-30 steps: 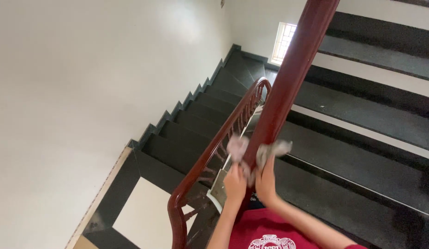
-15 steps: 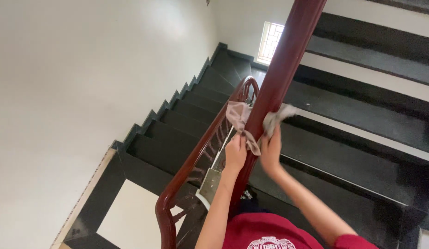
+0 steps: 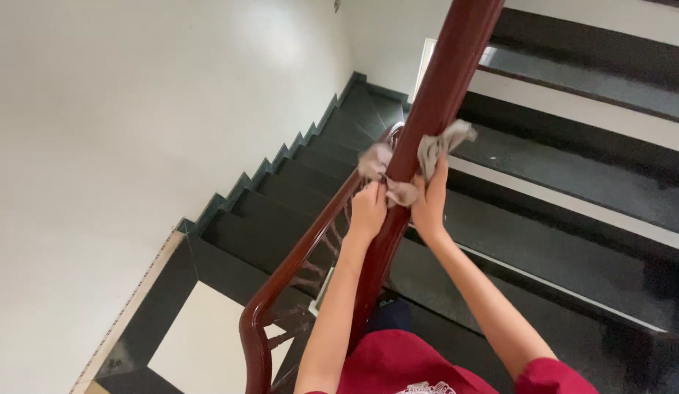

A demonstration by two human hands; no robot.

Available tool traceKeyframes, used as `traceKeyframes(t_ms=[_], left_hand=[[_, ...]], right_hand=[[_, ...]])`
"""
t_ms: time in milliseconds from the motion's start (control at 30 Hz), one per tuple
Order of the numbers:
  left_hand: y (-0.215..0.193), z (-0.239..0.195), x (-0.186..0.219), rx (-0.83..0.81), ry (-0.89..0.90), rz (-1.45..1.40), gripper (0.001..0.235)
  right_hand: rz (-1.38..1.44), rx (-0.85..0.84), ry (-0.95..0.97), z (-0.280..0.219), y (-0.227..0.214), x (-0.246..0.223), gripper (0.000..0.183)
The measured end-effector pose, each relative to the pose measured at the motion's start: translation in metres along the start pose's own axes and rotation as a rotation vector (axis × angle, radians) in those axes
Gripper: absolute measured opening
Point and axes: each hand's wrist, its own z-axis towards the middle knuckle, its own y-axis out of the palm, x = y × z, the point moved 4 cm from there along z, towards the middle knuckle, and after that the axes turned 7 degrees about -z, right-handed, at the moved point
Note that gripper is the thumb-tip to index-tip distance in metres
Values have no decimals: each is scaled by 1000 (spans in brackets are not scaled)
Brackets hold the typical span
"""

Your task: Wiping the handrail and steps of a staircase with a cloth.

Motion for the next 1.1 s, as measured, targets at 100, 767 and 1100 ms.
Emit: traceKeyframes(t_ms=[100,767,1100], left_hand=[[-22,-10,28,0,-21,-49,24],[-56,-114,-12,10,-127,-22,29],[-100,-239,-35,-23,-356,-59,35]], right_hand=[[338,76,133,-9,17,-20,80],[-906,-259,-367,-76,53,-75,53],[-738,-723,-259,-125,75,-136,33]])
